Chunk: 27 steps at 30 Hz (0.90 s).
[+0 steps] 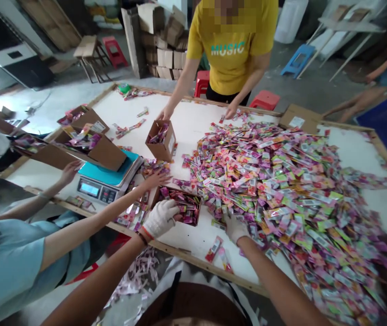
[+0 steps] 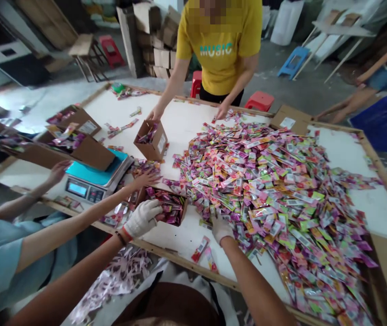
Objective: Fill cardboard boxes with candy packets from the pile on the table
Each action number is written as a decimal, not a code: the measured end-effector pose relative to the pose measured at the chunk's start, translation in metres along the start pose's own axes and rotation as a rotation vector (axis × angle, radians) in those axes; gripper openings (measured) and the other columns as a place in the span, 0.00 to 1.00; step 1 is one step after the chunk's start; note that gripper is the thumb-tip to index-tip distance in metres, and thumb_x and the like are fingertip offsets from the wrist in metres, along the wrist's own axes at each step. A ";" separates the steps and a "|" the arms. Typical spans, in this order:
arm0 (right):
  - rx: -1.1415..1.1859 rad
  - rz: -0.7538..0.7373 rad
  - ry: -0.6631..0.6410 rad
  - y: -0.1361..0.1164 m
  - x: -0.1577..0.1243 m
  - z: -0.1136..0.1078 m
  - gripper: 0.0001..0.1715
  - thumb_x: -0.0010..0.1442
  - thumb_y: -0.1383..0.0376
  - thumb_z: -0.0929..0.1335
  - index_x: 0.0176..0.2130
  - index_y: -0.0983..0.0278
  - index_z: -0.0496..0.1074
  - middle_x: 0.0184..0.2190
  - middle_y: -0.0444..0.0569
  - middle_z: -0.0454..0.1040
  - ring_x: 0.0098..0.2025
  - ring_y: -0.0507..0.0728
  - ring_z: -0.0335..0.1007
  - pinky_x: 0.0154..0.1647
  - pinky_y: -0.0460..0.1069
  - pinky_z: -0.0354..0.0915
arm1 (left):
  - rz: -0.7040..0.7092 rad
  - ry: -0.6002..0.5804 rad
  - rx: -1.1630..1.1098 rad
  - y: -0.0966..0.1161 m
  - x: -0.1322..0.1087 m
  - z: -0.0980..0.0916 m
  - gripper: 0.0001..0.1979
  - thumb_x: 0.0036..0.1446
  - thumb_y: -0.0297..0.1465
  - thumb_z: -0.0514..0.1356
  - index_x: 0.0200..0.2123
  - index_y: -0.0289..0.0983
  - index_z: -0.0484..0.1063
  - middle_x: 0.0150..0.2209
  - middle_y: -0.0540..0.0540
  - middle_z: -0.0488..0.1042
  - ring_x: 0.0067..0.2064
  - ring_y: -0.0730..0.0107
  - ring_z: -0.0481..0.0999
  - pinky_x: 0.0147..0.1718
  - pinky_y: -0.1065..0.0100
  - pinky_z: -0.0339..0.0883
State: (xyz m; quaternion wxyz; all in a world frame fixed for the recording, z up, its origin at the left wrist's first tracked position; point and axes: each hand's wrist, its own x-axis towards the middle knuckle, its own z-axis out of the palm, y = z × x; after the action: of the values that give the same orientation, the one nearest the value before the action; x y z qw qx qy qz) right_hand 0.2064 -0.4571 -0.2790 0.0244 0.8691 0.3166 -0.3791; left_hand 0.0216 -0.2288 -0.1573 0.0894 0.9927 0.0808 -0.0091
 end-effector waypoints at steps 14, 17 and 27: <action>0.206 -0.591 0.289 -0.085 -0.087 -0.112 0.11 0.55 0.63 0.63 0.37 0.63 0.71 0.36 0.48 0.73 0.36 0.54 0.67 0.33 0.46 0.56 | -0.107 0.421 -0.244 0.066 -0.041 -0.021 0.09 0.57 0.27 0.54 0.24 0.35 0.64 0.30 0.46 0.66 0.32 0.70 0.67 0.32 0.70 0.62; 0.272 -0.646 0.428 -0.085 -0.083 -0.122 0.25 0.52 0.54 0.66 0.47 0.63 0.67 0.43 0.50 0.71 0.41 0.55 0.66 0.38 0.46 0.59 | 0.100 0.431 -0.283 0.101 -0.024 0.004 0.03 0.56 0.27 0.54 0.31 0.37 0.68 0.34 0.44 0.70 0.37 0.67 0.72 0.35 0.69 0.67; 1.009 0.809 0.908 0.377 -0.149 -0.007 0.10 0.60 0.64 0.63 0.32 0.70 0.68 0.27 0.44 0.68 0.30 0.51 0.65 0.32 0.48 0.64 | 0.149 0.147 -0.482 0.249 0.040 0.138 0.09 0.53 0.32 0.54 0.35 0.41 0.73 0.35 0.48 0.77 0.37 0.69 0.77 0.35 0.75 0.74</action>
State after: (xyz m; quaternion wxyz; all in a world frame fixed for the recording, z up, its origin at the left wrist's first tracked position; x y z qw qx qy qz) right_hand 0.3490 -0.8355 -0.2484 -0.3685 0.8927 -0.2553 -0.0466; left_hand 0.1006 -0.4885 -0.2505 0.3175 0.9440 0.0135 0.0890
